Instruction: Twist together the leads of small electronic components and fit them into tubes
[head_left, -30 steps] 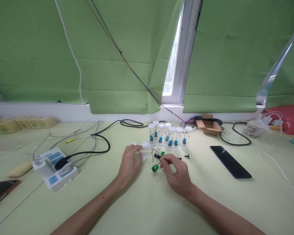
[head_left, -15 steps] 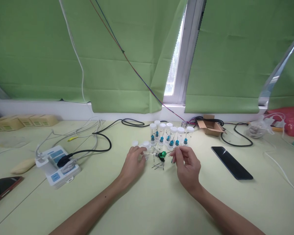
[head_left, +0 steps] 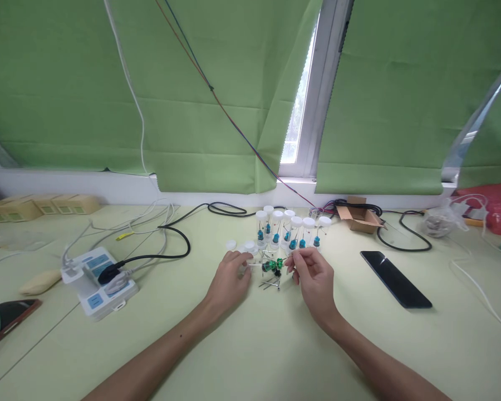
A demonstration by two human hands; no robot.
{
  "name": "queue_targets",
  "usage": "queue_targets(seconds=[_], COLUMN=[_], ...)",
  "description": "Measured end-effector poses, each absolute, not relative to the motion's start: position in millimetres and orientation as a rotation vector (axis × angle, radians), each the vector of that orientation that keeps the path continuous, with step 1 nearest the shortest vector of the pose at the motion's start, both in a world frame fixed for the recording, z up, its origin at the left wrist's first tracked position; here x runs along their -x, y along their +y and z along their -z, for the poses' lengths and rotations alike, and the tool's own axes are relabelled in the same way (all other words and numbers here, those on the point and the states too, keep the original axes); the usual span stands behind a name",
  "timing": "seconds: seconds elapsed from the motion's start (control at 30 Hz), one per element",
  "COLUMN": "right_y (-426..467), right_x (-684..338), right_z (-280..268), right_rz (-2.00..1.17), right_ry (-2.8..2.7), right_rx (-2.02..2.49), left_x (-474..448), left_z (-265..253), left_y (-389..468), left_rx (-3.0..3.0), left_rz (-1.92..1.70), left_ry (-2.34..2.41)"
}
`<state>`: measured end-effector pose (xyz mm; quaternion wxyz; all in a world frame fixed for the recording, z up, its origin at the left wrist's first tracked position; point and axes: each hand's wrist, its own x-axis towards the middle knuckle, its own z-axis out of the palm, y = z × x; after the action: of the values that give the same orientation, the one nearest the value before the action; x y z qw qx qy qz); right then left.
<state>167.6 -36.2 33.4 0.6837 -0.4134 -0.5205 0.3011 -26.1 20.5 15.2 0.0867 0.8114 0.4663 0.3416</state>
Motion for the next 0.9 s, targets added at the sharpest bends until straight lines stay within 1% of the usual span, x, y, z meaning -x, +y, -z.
queue_targets(seconds=[0.27, 0.5, 0.73, 0.9], right_y=[-33.5, -29.3, -26.8, -26.4], right_x=[-169.2, -169.0, -169.9, -169.3], right_z=[-33.0, -35.1, -33.9, -33.1], right_rz=[-0.631, -0.942, -1.121, -1.153], right_ry=[-1.206, -1.16, -1.054, -1.003], right_rx=[0.978, 0.856, 0.797, 0.793], left_x=[26.8, 26.2, 25.7, 25.2], left_z=[-14.8, -14.4, -16.0, -15.8], left_y=[22.1, 23.4, 22.9, 22.5], left_rx=[-2.426, -2.412, -2.417, -2.418], left_rz=[-1.05, -1.095, -1.094, -1.087], left_ry=[1.382, 1.383, 1.361, 1.362])
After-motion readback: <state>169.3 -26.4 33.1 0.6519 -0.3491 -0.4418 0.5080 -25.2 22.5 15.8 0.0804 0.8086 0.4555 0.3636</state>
